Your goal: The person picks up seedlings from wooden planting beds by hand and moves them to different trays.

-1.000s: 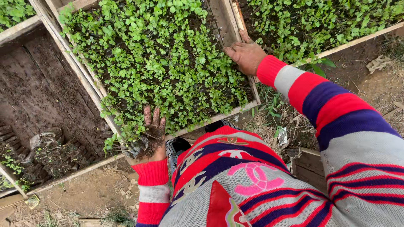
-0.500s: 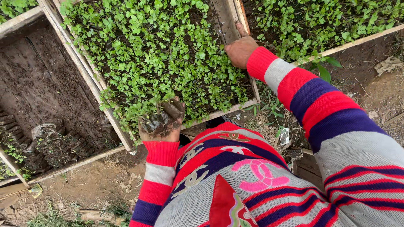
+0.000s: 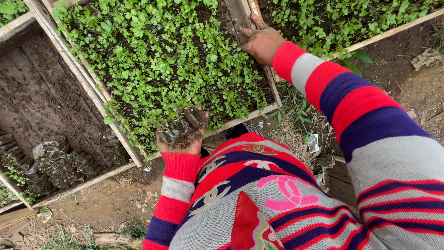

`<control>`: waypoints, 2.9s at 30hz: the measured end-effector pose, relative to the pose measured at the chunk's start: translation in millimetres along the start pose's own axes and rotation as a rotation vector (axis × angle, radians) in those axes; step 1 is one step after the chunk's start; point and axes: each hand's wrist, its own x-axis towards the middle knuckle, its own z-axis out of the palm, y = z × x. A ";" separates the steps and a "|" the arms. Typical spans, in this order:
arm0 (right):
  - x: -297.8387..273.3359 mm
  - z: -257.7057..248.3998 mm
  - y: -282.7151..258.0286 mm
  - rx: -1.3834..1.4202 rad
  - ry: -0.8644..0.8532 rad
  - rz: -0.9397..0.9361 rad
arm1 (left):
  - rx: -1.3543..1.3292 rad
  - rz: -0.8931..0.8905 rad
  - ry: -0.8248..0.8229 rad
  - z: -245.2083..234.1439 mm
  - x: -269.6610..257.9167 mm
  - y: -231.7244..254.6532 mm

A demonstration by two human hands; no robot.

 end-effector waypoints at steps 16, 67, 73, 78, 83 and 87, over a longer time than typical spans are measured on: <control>-50.6 -85.3 -68.6 0.479 0.234 0.009 | -0.094 -0.083 0.048 26.2 18.1 -27.2; 34.3 -24.5 29.4 -0.249 0.175 -0.167 | 0.298 0.328 0.138 -18.7 20.9 33.5; 43.9 -7.5 38.4 -0.238 0.109 -0.181 | 0.209 0.361 0.081 -63.3 16.8 53.7; 42.2 -56.9 33.8 0.080 -0.097 -0.097 | 0.213 0.369 0.108 -57.5 17.1 51.5; 65.9 -44.3 30.5 -0.235 -0.110 -0.063 | 0.199 0.367 0.082 -60.2 13.5 56.5; 65.8 -31.3 20.3 -0.245 -0.057 0.004 | 0.185 0.388 0.051 -67.4 4.5 61.0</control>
